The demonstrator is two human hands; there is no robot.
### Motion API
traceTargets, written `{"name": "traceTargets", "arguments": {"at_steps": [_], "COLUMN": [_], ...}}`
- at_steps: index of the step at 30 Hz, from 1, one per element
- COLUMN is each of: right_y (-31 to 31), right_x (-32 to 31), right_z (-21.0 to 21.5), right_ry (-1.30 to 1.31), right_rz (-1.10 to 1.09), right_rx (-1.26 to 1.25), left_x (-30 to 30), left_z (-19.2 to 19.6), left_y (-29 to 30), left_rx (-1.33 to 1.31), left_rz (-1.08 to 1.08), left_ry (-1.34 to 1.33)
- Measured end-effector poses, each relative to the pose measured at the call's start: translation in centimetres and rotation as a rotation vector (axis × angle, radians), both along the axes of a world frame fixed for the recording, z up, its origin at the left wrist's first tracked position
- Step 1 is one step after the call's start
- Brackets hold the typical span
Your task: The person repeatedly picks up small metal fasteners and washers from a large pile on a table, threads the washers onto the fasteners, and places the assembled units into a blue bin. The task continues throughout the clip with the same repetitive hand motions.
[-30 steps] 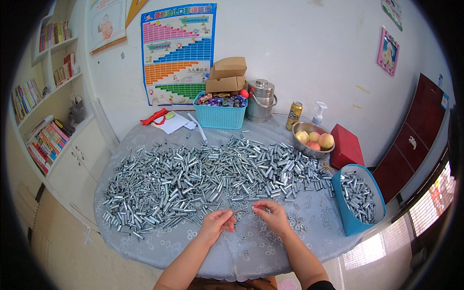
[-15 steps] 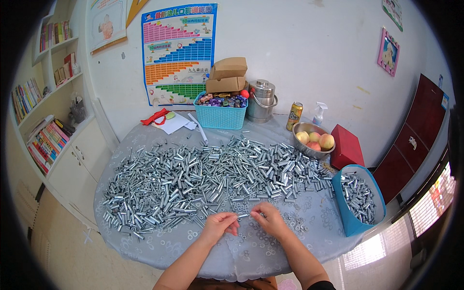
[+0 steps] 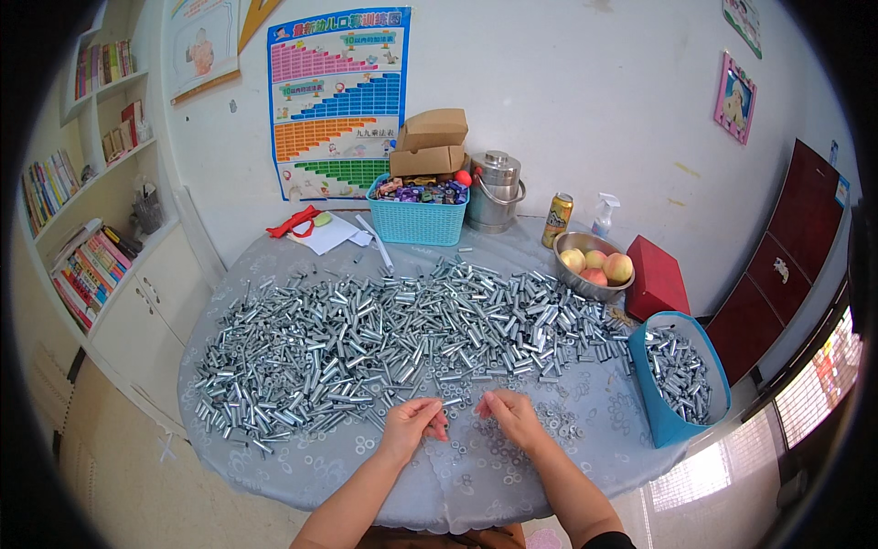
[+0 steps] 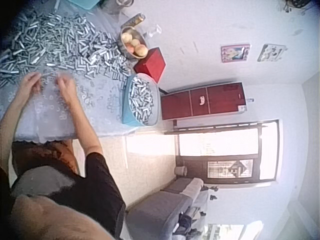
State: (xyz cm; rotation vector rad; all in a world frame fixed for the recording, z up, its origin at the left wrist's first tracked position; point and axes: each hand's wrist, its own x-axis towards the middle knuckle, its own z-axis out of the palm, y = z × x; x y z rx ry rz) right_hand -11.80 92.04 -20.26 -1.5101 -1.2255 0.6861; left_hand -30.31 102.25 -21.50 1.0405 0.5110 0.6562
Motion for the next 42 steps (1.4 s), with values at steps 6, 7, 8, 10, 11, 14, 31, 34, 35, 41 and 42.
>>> {"name": "traceTargets", "arguments": {"at_steps": [6,7,8,10,11,14,31,34,35,41,42], "right_y": [-0.1,-0.2,-0.1,-0.1,-0.1,-0.1,-0.1,-0.1,-0.1,0.2,0.1], "right_x": [-0.2,-0.1,-0.1,-0.1,0.0,0.0,-0.8,-0.5,-0.6,-0.6,-0.4], "right_z": [0.8,0.6,0.6,0.7,0.6,0.8,1.6,1.1,1.0,0.4,0.5], "right_ry": [0.079,0.096,0.086,0.066,0.055,0.003,0.05,0.116,0.14,0.371,0.336], "right_rz": [0.007,-0.011,-0.001,0.02,0.019,0.023,0.078,0.113,0.108,0.129,0.082], "right_rx": [0.022,-0.018,0.005,0.05,0.027,0.042,0.05,-0.059,-0.064,0.013,0.016], "left_x": [0.1,0.1,0.1,0.1,0.1,0.1,0.2,0.4,0.5,0.5,0.5], "left_z": [0.0,0.0,0.0,0.1,0.2,-0.1,0.1,0.1,0.1,0.3,0.5], "left_y": [-0.1,-0.1,-0.1,-0.2,-0.2,-0.1,-0.2,-0.3,-0.4,-0.7,-0.8], "left_rx": [-0.011,-0.004,0.002,-0.002,-0.005,0.004,0.028,0.089,0.118,0.365,0.368], "left_rz": [0.011,0.011,0.01,0.016,0.019,0.014,-0.01,-0.01,-0.011,0.017,0.023], "left_ry": [-0.001,0.005,0.011,0.0,-0.005,0.006,0.008,0.024,0.029,0.074,0.041]}}
